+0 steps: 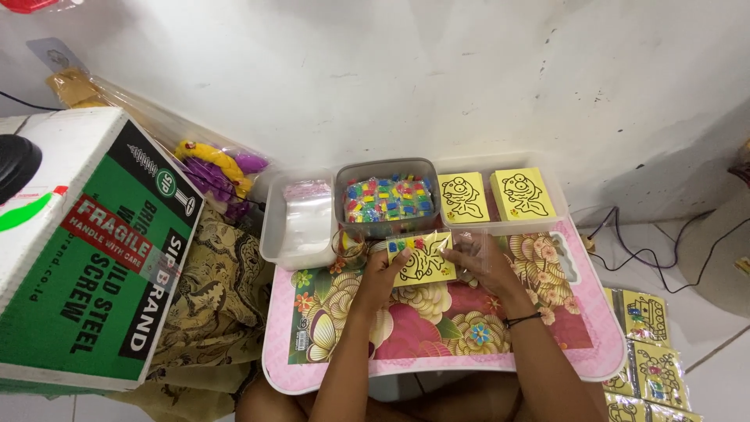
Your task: The person assembles small mosaic kits by placing a yellow card with a fish outline into a clear plastic bag, adding colorful beads, and sealing the bag. The person repeats this process for multiple kits, placing finished units on the floor.
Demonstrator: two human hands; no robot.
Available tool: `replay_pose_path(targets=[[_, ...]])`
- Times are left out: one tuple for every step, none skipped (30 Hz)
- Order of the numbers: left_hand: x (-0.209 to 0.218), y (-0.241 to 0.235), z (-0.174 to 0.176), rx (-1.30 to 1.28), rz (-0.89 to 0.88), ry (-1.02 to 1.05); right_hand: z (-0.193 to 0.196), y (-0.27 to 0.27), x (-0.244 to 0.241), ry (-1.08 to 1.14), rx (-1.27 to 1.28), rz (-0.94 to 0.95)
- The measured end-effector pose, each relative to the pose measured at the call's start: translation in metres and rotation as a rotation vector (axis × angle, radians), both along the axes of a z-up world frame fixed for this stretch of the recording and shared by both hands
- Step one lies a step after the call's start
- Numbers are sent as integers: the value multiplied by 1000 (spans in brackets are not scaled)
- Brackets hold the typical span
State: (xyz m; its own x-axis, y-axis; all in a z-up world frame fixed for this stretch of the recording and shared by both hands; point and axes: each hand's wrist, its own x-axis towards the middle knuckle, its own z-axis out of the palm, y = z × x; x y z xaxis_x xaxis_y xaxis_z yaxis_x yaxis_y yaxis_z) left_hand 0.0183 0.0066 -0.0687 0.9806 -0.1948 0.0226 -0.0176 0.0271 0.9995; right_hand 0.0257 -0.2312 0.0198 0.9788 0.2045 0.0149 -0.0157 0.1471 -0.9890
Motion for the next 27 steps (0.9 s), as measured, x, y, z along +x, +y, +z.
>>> replay_pose_path(targets=[[-7,-2,27,0,0,0,-9,-2,2,0,0,0],[-13,-5,54,12,5,-31,-18,-4,4,-21,-25,-10],[-20,-7,80,24,9,-60,-27,-6,6,-41,-50,-20],[-22,-8,86,25,8,-59,-28,-6,6,-40,-49,-21],[-23,-8,92,40,15,-59,-28,-7,7,-42,-56,-21],[-24,-9,98,56,21,-59,-29,-8,7,-44,-63,-20],[-25,-10,102,56,22,-59,-26,-7,6,-44,-63,-20],[-26,-10,106,49,22,-56,-22,-6,5,-35,-36,-17],[-27,-11,111,42,24,-54,-19,-5,4,-27,-9,-14],[-28,-11,110,42,24,-54,-16,-3,5,-27,-9,-13],[-28,-12,108,59,40,-66,-13,-1,5,-60,-55,-10],[-28,-14,107,76,55,-77,-10,0,5,-94,-101,-6],[-28,-12,105,76,53,-77,-12,-1,7,-94,-101,-7],[-27,-11,102,54,38,-58,-15,-2,9,-95,-94,4],[-27,-10,100,32,24,-39,-18,-2,11,-96,-87,16],[-25,-9,92,32,24,-39,-18,-3,9,-97,-87,16],[-23,-9,84,30,16,-34,-18,-3,8,-125,-133,20],[-21,-8,76,27,8,-29,-19,-3,8,-153,-180,24],[-20,-8,73,27,8,-28,-14,-2,5,-152,-180,24],[-19,-8,70,13,14,-17,-10,-1,2,-155,-160,29],[-18,-8,67,0,20,-6,-6,0,0,-158,-139,32],[-16,-6,62,0,19,-6,2,2,-3,-157,-139,32],[-15,-5,57,-2,18,-2,10,4,-5,-166,-133,36],[-14,-3,52,-4,17,1,19,6,-7,-174,-127,39],[-14,-4,54,-4,18,1,13,4,-5,-174,-127,40],[-14,-4,55,-31,9,1,7,2,-3,-153,-123,38],[-13,-5,57,-57,0,1,1,0,-1,-132,-119,36]])
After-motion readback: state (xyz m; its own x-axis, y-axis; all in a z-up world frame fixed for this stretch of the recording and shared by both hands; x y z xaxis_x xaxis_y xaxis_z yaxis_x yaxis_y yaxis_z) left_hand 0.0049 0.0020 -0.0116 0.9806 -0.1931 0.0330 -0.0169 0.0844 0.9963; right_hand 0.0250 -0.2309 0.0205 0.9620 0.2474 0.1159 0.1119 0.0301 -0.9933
